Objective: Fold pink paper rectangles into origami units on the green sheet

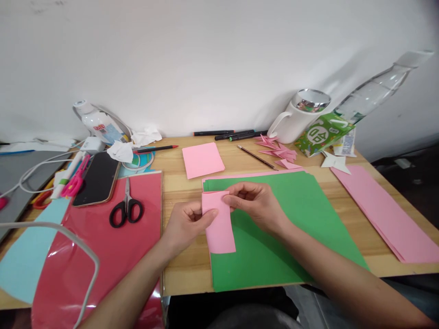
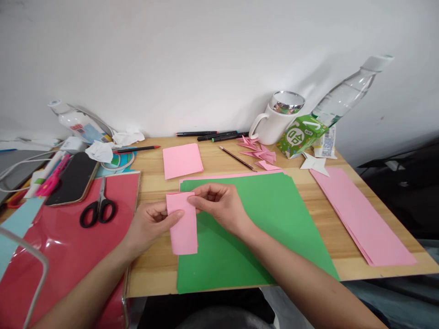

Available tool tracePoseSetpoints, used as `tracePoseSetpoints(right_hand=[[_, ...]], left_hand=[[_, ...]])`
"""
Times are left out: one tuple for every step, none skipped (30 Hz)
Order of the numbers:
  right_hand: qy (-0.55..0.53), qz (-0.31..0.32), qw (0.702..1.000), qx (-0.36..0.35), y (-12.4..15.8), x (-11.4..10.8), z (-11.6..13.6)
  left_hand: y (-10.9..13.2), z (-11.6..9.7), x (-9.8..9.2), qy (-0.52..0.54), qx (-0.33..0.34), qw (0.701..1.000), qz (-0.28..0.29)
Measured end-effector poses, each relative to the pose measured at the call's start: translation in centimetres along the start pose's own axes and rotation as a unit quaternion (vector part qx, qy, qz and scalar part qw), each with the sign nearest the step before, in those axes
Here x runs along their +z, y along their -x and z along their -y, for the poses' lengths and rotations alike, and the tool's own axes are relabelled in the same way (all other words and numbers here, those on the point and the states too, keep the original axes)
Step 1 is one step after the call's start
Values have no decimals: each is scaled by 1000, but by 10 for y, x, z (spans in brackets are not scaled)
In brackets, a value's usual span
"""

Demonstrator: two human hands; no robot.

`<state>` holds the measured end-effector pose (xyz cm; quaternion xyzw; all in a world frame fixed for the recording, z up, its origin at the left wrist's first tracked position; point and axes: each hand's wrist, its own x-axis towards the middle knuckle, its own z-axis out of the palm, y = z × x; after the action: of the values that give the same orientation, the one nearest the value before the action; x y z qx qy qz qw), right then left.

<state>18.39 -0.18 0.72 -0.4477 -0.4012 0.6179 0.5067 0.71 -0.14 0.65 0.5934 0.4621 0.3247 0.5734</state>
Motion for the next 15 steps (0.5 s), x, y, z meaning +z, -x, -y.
tracePoseSetpoints(right_hand=[[-1, 0, 1000, 0, 0, 0, 0], [-3, -1, 1000, 1, 0, 0, 0], [-5, 0, 1000, 2, 0, 1, 1], [-7, 2, 1000, 6, -1, 1, 1], [-6, 8, 1000, 10, -1, 2, 2], [-4, 16, 1000, 18, -1, 2, 2], [1, 27, 999, 28, -1, 2, 2], [6, 40, 998, 39, -1, 3, 2], [10, 51, 997, 51, -1, 3, 2], [13, 63, 996, 61, -1, 3, 2], [16, 74, 995, 71, -1, 2, 1], [19, 84, 993, 78, -1, 2, 1], [22, 92, 992, 83, -1, 2, 1], [24, 97, 991, 87, -1, 2, 0], [25, 99, 991, 89, -1, 1, 0]], left_hand=[[0, 0, 0, 4, 2, 1000, 0], [-1, 0, 0, 9, 2, 1000, 1], [-1, 0, 0, 14, 3, 1000, 0], [-1, -1, 0, 20, 1, 1000, -2], [-2, -1, 0, 27, -3, 1000, -5], [-2, -1, -1, 36, -8, 999, -11], [-2, -1, -1, 45, -13, 999, -18], [-2, -1, -2, 55, -18, 998, -23], [-2, -1, -2, 64, -23, 997, -28], [-2, -1, -3, 72, -27, 997, -31], [-2, -1, -3, 76, -30, 996, -33], [-2, 0, -4, 78, -32, 996, -35], [-2, 1, -4, 80, -33, 996, -36], [-2, 1, -4, 80, -32, 996, -37], [-2, 2, -4, 81, -30, 995, -39]])
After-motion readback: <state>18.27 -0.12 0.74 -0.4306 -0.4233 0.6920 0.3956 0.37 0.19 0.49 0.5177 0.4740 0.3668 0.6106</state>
